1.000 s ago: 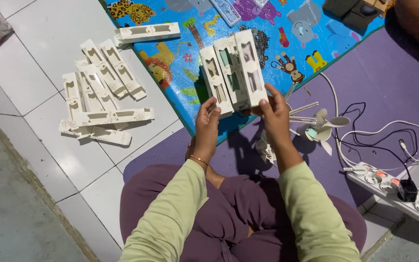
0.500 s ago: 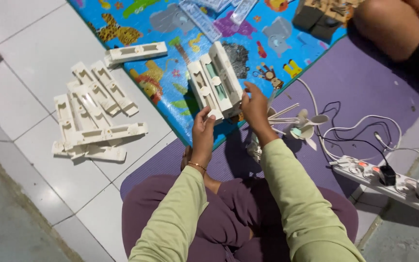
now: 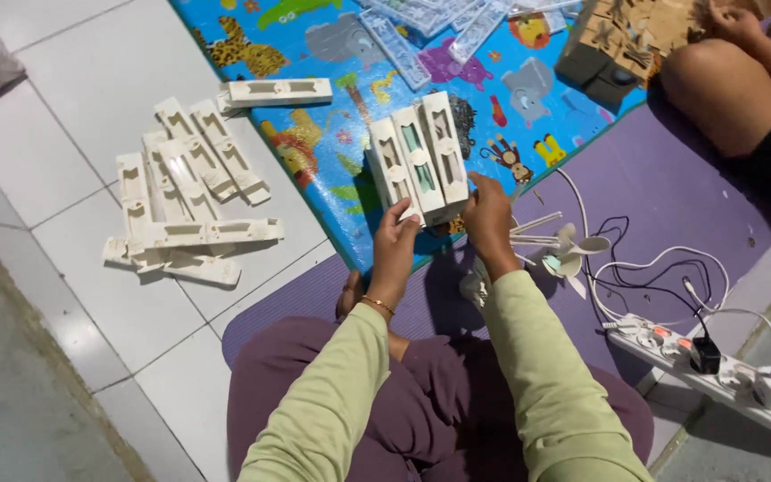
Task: Assembling white plastic box components by folding and slotting them together using hands and a plastic spoon handle.
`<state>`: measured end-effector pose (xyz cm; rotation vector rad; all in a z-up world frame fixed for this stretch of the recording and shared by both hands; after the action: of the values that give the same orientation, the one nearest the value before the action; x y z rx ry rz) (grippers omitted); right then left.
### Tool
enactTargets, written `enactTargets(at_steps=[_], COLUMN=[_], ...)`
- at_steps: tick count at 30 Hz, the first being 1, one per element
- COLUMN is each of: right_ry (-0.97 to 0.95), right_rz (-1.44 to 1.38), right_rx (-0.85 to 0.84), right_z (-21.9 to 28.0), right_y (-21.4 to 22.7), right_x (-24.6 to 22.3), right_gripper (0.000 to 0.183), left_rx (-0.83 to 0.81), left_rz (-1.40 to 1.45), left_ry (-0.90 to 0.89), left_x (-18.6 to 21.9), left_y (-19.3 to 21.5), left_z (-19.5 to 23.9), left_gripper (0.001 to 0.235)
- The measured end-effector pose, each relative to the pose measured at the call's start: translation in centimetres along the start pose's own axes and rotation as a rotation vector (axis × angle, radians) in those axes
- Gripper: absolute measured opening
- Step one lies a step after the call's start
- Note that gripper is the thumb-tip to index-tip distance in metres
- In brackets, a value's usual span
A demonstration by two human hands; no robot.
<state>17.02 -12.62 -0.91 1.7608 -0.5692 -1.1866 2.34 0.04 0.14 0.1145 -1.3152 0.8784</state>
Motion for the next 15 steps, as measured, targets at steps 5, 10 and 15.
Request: enactTargets(at_steps=[5, 10, 15], right_ry=[0.126, 0.225, 0.347], right_rz=[0.003, 0.010, -0.114], right_rx=[0.071, 0.247, 0.275], right_z=[-0.1, -1.2, -6.9], right_y=[1.2, 6.3, 17.7], right_x=[0.9, 2.3, 4.5], right_gripper=[0.046, 0.041, 0.060], left_rx=[0.001, 0.033, -0.012], left_rz=[0.001, 0.019, -0.084], left_ry=[0.005, -0.031, 0.026], left_x=[-0.6, -0.6, 1.6], left_y=[0.1, -0.4, 0.1], left_z=[-0.2, -0.2, 0.3], left_gripper=[0.046, 0.045, 0.048])
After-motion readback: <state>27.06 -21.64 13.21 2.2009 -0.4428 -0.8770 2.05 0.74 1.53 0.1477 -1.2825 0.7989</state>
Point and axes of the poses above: each hand's wrist, its own z-axis away from the middle knuckle, its own y-axis out of the back of the hand, x = y × z, the point moved 1 cm from there along -z, towards the middle knuckle, and after that the axes turned 1 degree about -y, right-handed, at the moved point
